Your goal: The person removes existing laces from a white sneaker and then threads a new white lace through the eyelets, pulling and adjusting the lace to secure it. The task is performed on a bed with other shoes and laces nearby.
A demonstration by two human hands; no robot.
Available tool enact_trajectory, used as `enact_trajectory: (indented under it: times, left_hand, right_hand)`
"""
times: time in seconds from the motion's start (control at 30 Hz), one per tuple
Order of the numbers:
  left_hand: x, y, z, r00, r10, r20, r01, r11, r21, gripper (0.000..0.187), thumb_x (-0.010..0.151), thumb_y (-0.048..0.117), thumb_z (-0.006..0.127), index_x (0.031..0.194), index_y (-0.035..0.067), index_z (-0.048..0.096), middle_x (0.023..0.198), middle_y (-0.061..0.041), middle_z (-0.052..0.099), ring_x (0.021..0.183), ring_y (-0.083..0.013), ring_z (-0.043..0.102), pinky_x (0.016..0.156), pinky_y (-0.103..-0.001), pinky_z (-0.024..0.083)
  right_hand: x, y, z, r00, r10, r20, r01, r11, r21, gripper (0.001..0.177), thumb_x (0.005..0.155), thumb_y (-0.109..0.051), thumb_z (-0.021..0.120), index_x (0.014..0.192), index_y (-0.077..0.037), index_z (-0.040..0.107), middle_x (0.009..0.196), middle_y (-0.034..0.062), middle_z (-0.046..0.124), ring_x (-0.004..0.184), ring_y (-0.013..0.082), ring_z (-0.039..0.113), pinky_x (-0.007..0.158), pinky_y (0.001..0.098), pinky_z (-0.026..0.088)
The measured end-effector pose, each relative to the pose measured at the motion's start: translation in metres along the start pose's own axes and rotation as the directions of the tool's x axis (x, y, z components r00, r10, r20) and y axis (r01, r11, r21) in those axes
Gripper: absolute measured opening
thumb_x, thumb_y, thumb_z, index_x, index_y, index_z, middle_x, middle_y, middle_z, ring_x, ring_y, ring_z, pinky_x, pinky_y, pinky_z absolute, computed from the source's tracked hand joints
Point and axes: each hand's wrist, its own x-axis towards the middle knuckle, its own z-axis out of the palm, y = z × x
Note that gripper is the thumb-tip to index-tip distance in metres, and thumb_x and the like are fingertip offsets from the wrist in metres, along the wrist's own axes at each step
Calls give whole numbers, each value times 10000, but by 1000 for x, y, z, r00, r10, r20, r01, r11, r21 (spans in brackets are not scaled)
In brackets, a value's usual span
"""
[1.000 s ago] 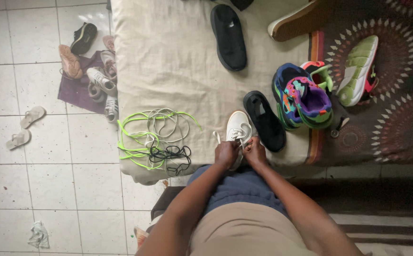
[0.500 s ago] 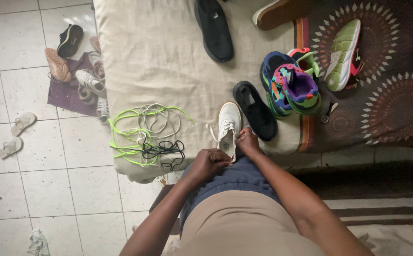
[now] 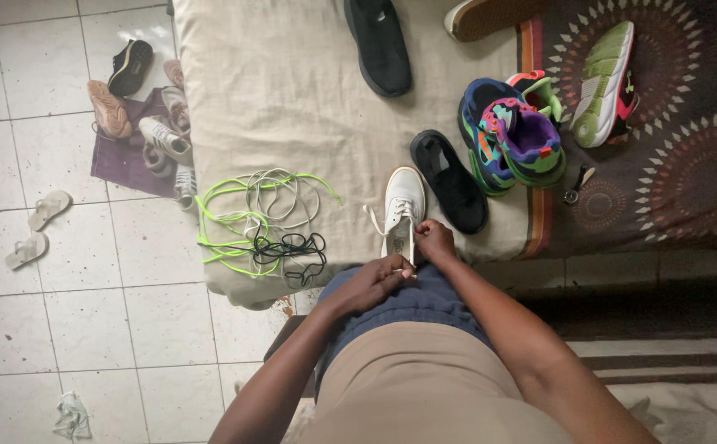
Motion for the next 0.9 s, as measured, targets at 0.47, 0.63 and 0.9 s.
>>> enact_trajectory:
  times: [0.47,0.63,0.9]
  left_hand:
    - [24,-35,8,935,-220,-278,186,972,-146,374,983,405,668,884,44,674,661,55,551,579,-62,426,531,-283,357]
    - [22,-19,8,915,-231,-332,245,970,-1,405,952,418,694,929,14,677,583,-5,554,489,-94,470,469,-315,374]
    - [20,-61,-14,844,-144,-517,328,900,285,396,906,400,700,1043,39,788,642,-195,698,630,-315,716,665,-416,545]
  right_hand:
    - [-7,-16,-15,985,105,139,-114,991,63,446,687,-314,895,973,-40,690,869,125,755,788,267,743,715,385,597]
    - [-12,-33,-15,999,-36,17,38,991,-128,396,745,-335,841,921,-29,662,867,192,738,862,371,718,792,454,559]
    - [-7,-37,-14,994,-101,-50,96,992,-79,201,791,-243,760,847,-60,697,827,177,739,812,362,733,773,456,583]
